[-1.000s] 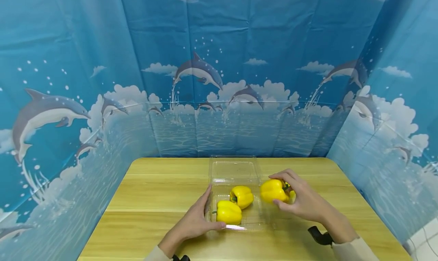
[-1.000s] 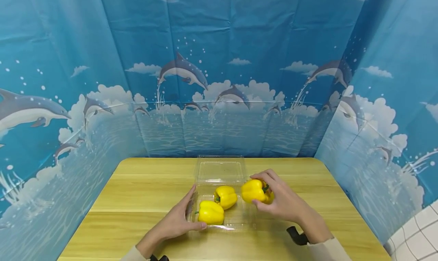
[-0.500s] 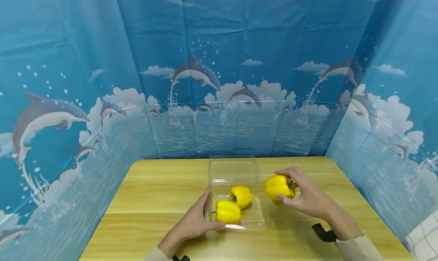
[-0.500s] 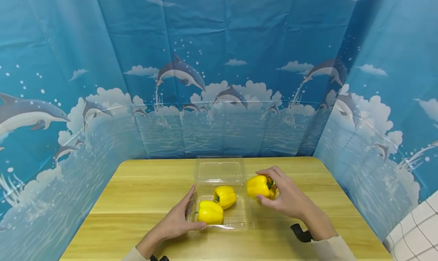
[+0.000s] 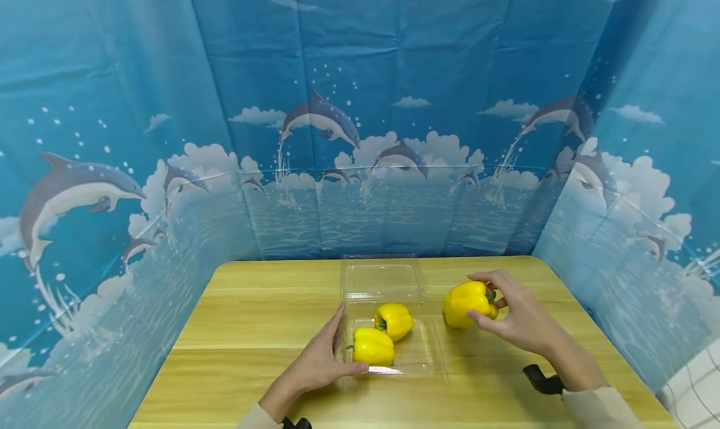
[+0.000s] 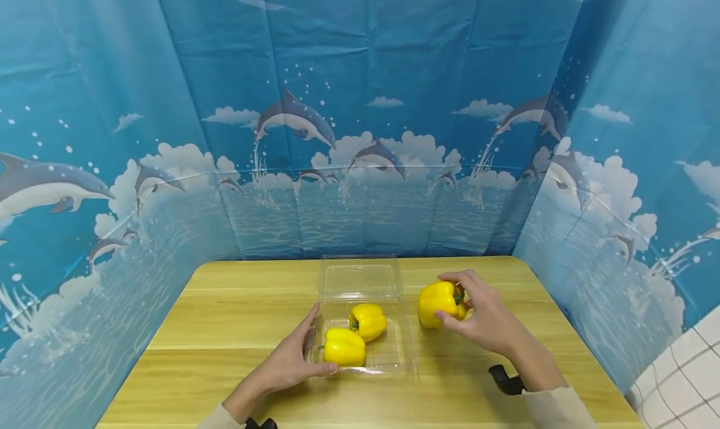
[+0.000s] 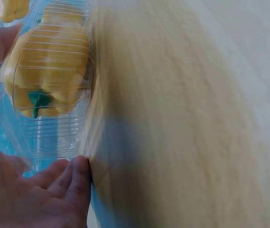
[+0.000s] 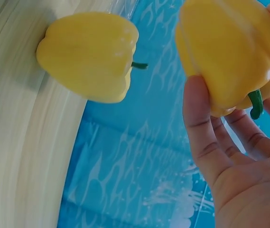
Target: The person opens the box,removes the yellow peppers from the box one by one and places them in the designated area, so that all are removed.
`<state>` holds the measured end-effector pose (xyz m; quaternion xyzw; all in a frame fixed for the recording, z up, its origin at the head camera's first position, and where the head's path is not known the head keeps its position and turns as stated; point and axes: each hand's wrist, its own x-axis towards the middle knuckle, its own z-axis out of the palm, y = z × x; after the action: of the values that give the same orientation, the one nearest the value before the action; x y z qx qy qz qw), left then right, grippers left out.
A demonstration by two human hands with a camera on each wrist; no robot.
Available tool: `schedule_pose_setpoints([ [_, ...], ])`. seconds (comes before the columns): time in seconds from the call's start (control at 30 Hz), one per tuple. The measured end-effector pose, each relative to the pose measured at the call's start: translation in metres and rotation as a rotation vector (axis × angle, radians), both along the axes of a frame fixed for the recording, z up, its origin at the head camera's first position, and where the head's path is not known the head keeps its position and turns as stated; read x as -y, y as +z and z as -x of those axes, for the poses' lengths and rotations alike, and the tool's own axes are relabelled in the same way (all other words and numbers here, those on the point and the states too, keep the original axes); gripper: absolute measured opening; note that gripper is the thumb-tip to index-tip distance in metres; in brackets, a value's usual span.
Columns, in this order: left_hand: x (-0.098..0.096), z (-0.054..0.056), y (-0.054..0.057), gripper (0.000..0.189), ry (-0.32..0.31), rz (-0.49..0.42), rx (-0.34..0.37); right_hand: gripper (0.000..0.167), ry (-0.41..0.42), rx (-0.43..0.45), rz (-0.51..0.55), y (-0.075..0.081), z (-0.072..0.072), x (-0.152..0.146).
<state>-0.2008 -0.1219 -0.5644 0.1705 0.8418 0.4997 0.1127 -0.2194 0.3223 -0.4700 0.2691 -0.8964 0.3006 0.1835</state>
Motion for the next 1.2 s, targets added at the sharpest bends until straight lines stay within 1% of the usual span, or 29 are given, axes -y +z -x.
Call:
schedule_pose_setpoints([
  [0.1,0.000,0.000,0.000,0.139,0.005,-0.002,0.000,0.064,-0.017,0.000,-0.001,0.000,0.000,-0.004],
  [0.33,0.001,-0.001,-0.001,0.139,-0.010,-0.029,0.021,0.065,-0.054,0.000,0.000,0.002,0.000,-0.012],
  [0.57,0.001,-0.001,-0.001,0.140,0.002,-0.009,0.010,0.061,-0.091,-0.003,-0.008,0.005,0.002,-0.019],
  [0.7,0.000,-0.001,0.000,0.139,0.009,-0.005,0.008,0.061,-0.089,-0.009,-0.016,0.008,0.006,-0.023],
  [0.9,0.000,0.000,0.002,0.140,0.011,0.024,-0.007,0.062,-0.099,-0.030,-0.036,0.008,0.011,-0.028],
  [1.0,0.000,0.001,0.002,0.141,0.014,0.036,-0.012,0.063,-0.106,-0.025,-0.046,0.009,0.013,-0.030],
  [1.2,0.000,0.000,0.000,0.141,0.009,0.022,0.010,0.063,-0.118,-0.013,-0.056,0.011,0.012,-0.035],
])
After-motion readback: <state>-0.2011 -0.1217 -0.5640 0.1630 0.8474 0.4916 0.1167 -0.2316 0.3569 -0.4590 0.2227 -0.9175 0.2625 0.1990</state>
